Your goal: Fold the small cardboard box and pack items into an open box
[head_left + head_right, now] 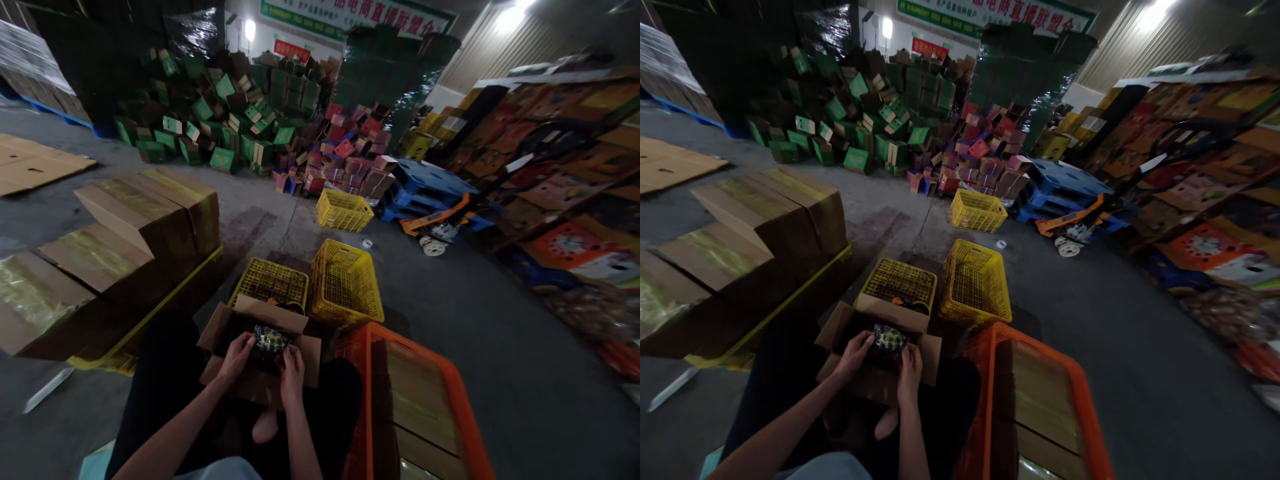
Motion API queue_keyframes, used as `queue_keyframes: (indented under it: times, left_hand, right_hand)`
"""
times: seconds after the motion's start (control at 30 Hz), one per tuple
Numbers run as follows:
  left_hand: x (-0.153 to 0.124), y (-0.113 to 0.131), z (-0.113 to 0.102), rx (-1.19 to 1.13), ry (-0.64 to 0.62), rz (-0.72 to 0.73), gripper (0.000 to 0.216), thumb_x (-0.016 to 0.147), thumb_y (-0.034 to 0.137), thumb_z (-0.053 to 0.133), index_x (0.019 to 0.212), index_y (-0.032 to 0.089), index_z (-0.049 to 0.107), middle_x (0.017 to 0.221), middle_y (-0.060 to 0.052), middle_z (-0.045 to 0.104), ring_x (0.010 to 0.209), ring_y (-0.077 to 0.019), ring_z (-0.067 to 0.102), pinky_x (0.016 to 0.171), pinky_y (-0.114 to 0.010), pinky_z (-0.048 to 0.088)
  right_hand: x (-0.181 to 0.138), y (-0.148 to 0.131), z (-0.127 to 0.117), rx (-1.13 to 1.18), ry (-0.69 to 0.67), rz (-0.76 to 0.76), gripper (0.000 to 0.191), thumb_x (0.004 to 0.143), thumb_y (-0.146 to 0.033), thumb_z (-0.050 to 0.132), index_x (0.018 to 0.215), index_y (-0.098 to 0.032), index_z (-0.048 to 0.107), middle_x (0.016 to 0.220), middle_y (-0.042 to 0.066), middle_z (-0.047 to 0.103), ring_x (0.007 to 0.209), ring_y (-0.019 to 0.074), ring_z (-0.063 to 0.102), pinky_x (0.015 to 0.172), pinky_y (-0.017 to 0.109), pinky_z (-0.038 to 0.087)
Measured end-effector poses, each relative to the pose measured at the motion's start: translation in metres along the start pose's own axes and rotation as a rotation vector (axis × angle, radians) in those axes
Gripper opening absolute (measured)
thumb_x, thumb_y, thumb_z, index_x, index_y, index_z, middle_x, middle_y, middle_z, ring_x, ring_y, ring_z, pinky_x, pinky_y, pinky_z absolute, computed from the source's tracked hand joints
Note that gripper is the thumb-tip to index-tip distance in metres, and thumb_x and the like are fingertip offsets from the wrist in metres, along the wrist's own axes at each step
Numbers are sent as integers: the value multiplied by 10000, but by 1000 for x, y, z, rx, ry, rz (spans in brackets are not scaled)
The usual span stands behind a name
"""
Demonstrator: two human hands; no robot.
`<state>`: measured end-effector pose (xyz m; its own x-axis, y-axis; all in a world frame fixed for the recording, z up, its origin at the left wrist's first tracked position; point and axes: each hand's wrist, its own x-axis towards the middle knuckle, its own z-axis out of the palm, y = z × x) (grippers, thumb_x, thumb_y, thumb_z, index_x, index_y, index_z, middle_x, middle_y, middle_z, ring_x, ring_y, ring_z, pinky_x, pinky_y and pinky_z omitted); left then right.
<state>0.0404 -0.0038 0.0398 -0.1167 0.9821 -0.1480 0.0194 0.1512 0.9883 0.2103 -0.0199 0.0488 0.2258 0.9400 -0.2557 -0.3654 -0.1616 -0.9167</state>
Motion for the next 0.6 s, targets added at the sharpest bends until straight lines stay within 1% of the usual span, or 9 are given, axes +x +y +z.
queue_keyframes:
  times: [0.1,0.23,0.37,0.43,0.5,0.53,0.6]
  left_hand:
    - [1,-1,0,2,-1,-8,574,799,710,558,866,154,684,717,-15,603,706,-185,536,641,-263,414]
    - [-3,2,0,-30,-26,-2,554,851,675,524,906,147,682,767,-21,628,743,-186,552,669,-262,427]
    - [-7,12,-1,-54,-60,1,524,895,645,487,909,157,677,801,-22,656,783,-192,581,697,-261,441]
    - [-8,16,-1,-52,-77,7,516,887,639,507,959,161,686,885,-41,696,868,-217,615,762,-280,469]
    - [-7,16,-1,-61,-95,6,516,860,621,568,1072,164,679,1023,-70,718,991,-252,632,857,-316,486]
    - [-6,15,-1,-71,-98,3,537,835,608,613,1134,165,662,1089,-86,714,1043,-267,632,900,-337,489]
    - [-6,12,1,-101,-87,4,645,771,574,707,1256,162,606,1201,-116,686,1128,-289,624,967,-377,486]
  right_hand:
    - [0,-1,-1,-12,-31,-26,264,762,-444,737,886,-216,687,901,24,708,871,207,649,804,315,532]
    - [1,3,-4,23,-26,-18,240,747,-422,749,851,-220,671,857,3,688,827,191,634,785,304,527]
    - [4,6,-6,51,-23,-12,228,754,-417,742,836,-224,653,855,0,681,834,190,631,793,306,527]
    - [4,7,-6,59,-4,-1,234,749,-424,748,823,-226,647,851,-1,684,837,195,636,795,313,531]
    - [4,7,-6,65,5,7,242,749,-434,751,820,-228,644,871,3,691,862,205,644,803,323,535]
    - [4,8,-5,67,0,9,246,753,-440,749,829,-229,647,891,7,696,880,210,648,810,328,536]
    - [3,8,-5,70,-15,9,251,762,-447,745,856,-232,656,919,11,703,897,214,653,820,331,536]
